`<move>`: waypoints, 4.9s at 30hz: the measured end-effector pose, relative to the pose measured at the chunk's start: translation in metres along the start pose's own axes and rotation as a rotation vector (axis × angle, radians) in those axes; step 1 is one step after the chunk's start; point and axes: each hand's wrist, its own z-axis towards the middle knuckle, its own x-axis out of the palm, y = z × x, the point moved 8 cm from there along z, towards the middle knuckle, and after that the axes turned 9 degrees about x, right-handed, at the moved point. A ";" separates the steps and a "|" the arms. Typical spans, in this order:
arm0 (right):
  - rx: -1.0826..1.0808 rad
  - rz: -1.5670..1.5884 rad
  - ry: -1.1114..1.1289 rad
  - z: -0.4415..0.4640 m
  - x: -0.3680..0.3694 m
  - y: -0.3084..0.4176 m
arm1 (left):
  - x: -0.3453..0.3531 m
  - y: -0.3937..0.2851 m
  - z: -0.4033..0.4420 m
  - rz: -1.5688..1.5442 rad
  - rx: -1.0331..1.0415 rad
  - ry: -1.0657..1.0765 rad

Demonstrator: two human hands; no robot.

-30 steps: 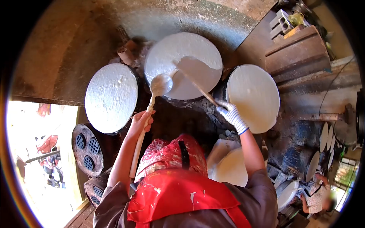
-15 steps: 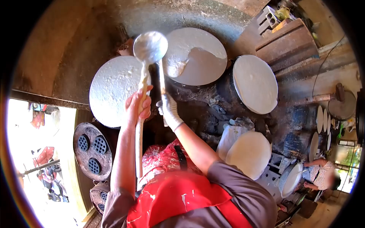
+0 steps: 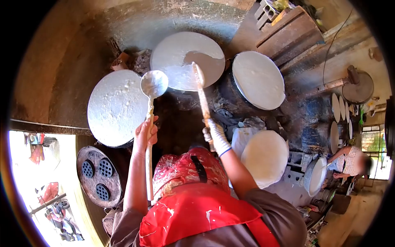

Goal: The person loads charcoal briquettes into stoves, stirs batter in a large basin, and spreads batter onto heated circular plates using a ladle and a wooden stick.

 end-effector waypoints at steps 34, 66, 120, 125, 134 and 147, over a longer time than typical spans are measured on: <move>-0.130 -0.861 0.167 -0.004 -0.047 0.115 | 0.085 0.050 0.004 -0.044 -0.027 -0.254; -0.177 -0.671 -0.261 0.031 -0.085 0.190 | 0.061 0.034 0.025 -0.016 -0.118 -0.117; -0.908 -0.975 -0.204 0.029 0.013 0.139 | 0.067 0.021 0.027 -0.300 -0.097 -0.024; -0.966 -0.875 -0.272 0.058 -0.021 0.217 | 0.074 0.015 0.044 -0.318 -0.060 -0.022; -1.018 -1.163 -0.024 0.062 0.048 0.228 | 0.091 0.008 0.098 -0.279 -0.053 -0.078; -0.649 -1.324 0.272 0.063 0.002 0.232 | 0.059 -0.004 0.155 -0.099 -0.020 -0.036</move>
